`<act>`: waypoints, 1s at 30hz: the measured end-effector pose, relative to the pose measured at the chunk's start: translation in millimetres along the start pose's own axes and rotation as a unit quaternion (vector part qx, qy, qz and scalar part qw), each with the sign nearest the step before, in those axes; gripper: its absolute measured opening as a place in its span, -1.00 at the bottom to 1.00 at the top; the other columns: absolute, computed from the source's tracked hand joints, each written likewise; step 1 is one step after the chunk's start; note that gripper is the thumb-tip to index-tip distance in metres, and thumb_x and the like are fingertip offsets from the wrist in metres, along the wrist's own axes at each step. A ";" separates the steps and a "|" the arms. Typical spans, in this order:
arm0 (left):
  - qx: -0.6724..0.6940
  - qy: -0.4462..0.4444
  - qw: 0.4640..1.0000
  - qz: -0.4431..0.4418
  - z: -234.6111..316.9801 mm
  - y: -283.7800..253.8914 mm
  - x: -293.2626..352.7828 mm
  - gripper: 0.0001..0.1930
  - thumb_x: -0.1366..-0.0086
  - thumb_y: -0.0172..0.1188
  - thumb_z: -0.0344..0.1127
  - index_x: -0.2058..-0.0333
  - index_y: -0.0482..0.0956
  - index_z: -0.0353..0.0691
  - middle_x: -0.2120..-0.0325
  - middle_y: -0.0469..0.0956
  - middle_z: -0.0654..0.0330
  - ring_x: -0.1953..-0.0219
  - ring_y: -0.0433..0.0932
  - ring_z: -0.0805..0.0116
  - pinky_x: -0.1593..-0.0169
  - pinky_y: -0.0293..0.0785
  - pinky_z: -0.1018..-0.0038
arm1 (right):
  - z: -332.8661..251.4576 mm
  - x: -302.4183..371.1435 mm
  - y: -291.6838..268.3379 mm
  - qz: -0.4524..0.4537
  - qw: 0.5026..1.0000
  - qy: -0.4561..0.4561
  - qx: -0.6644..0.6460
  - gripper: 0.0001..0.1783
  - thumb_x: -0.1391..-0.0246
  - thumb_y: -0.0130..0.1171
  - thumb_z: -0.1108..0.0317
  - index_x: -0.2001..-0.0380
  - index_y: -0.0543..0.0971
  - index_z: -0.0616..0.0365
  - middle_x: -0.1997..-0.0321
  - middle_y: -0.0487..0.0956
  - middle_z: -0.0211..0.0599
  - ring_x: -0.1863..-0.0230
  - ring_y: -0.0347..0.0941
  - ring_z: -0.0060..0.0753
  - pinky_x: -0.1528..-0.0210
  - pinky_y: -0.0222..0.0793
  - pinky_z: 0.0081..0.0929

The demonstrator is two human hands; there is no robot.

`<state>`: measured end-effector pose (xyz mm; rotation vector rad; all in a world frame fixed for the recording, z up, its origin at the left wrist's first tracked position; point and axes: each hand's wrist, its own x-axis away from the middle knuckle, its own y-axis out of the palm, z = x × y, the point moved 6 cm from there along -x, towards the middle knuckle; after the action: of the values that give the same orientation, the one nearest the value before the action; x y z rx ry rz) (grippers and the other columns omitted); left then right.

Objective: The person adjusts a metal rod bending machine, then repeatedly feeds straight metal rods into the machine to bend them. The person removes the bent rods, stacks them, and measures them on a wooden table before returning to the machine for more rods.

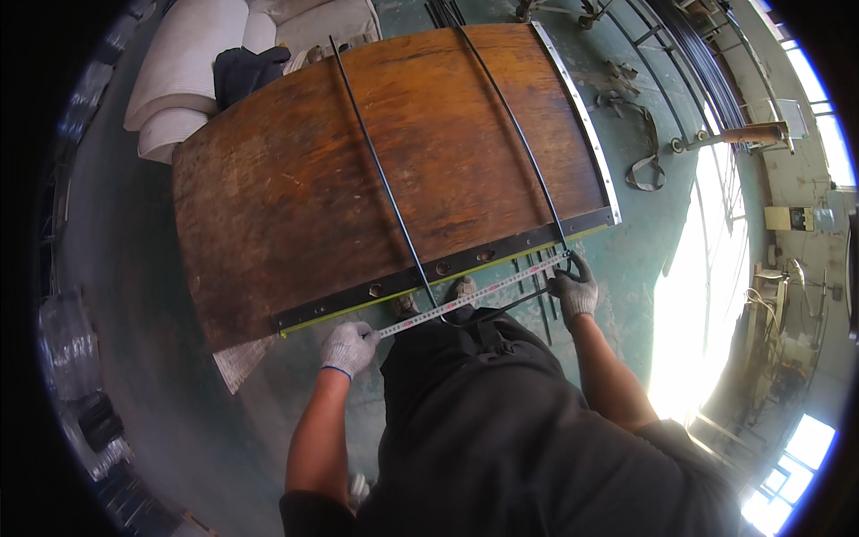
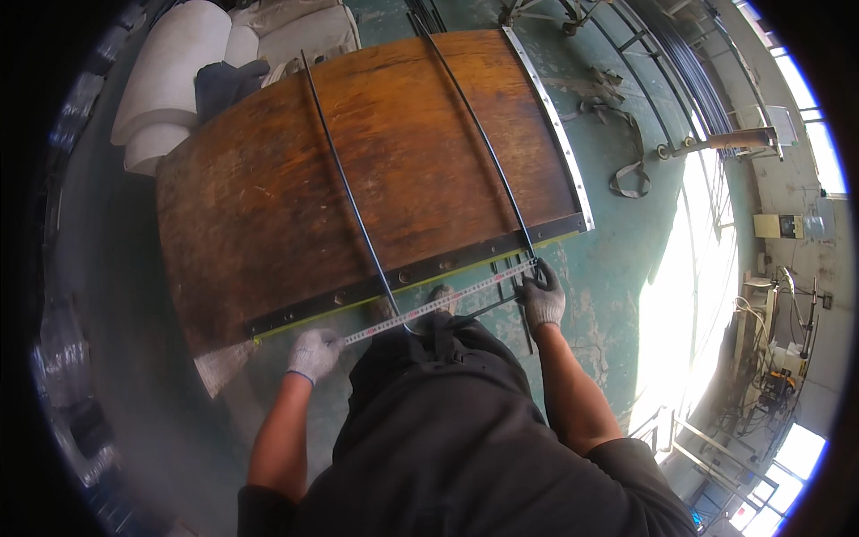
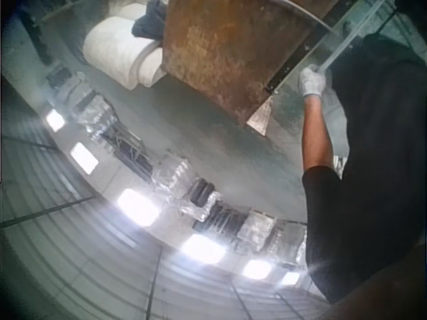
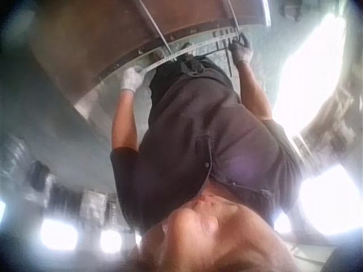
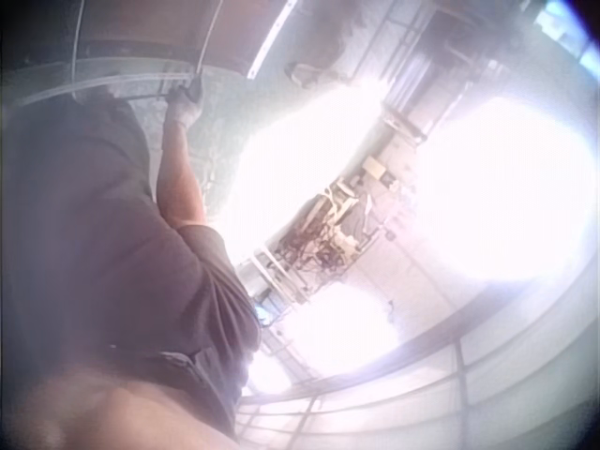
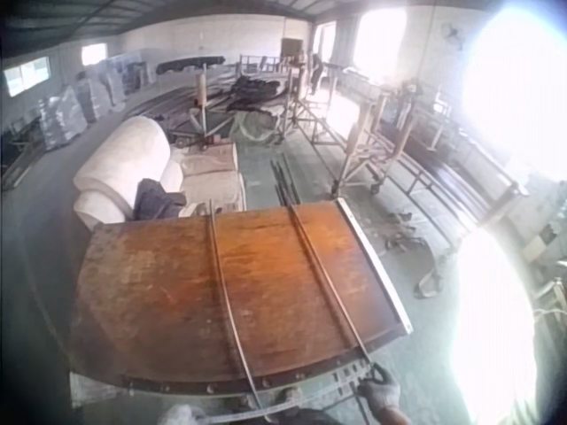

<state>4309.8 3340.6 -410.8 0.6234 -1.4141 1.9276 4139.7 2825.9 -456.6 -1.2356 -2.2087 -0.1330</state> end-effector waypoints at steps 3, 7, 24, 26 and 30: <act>-0.009 0.003 1.000 0.007 1.0 -0.6 0.4 -0.65 -0.48 0.35 0.06 0.05 0.92 -0.02 0.05 0.84 -0.05 -0.07 0.79 -0.15 -0.23 0.70 0.03 | -8.6 0.5 -1.0 -0.009 0.997 -0.018 0.069 -0.28 -0.21 0.30 0.60 -0.47 0.61 0.04 0.09 0.83 -0.09 0.31 0.79 -0.33 0.28 0.72 -0.36; -0.007 0.013 1.000 0.010 3.1 -1.0 0.4 -0.65 -0.49 0.35 0.06 0.06 0.92 -0.03 0.06 0.84 -0.04 -0.06 0.79 -0.15 -0.23 0.70 0.04 | -17.6 -0.1 -2.0 -0.009 0.988 -0.037 0.149 -0.30 -0.17 0.27 0.55 -0.42 0.64 -0.03 0.17 0.83 -0.13 0.33 0.81 -0.35 0.28 0.74 -0.35; 0.007 -0.021 1.000 -0.006 5.4 -5.0 -5.4 -0.64 -0.49 0.36 0.10 0.04 0.92 0.00 0.05 0.84 -0.02 -0.10 0.78 -0.14 -0.24 0.68 0.03 | -21.5 -2.5 -2.9 -0.022 0.990 -0.047 0.134 -0.30 -0.21 0.26 0.65 -0.44 0.56 0.09 0.21 0.78 -0.07 0.42 0.75 -0.28 0.38 0.75 -0.30; 0.009 -0.018 1.000 -0.010 5.1 -1.1 -5.2 -0.64 -0.48 0.36 0.10 0.04 0.92 0.02 0.03 0.84 -0.01 -0.11 0.77 -0.13 -0.24 0.68 0.03 | -19.1 -6.0 -5.1 -0.021 0.989 -0.051 0.139 -0.29 -0.20 0.25 0.66 -0.44 0.57 0.10 0.22 0.78 -0.06 0.42 0.75 -0.27 0.39 0.74 -0.30; 0.021 -0.006 1.000 0.002 0.1 3.8 -6.8 -0.64 -0.47 0.38 0.13 0.02 0.92 0.06 0.04 0.85 0.00 -0.09 0.79 -0.13 -0.21 0.69 0.03 | -11.8 -10.8 -9.3 -0.016 0.987 -0.048 0.151 -0.30 -0.20 0.25 0.65 -0.44 0.58 0.11 0.24 0.79 -0.04 0.42 0.76 -0.28 0.39 0.72 -0.31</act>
<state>4311.6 3338.2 -418.0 0.6520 -1.3874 1.9642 4141.7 2808.4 -451.1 -1.0576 -2.2289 0.2454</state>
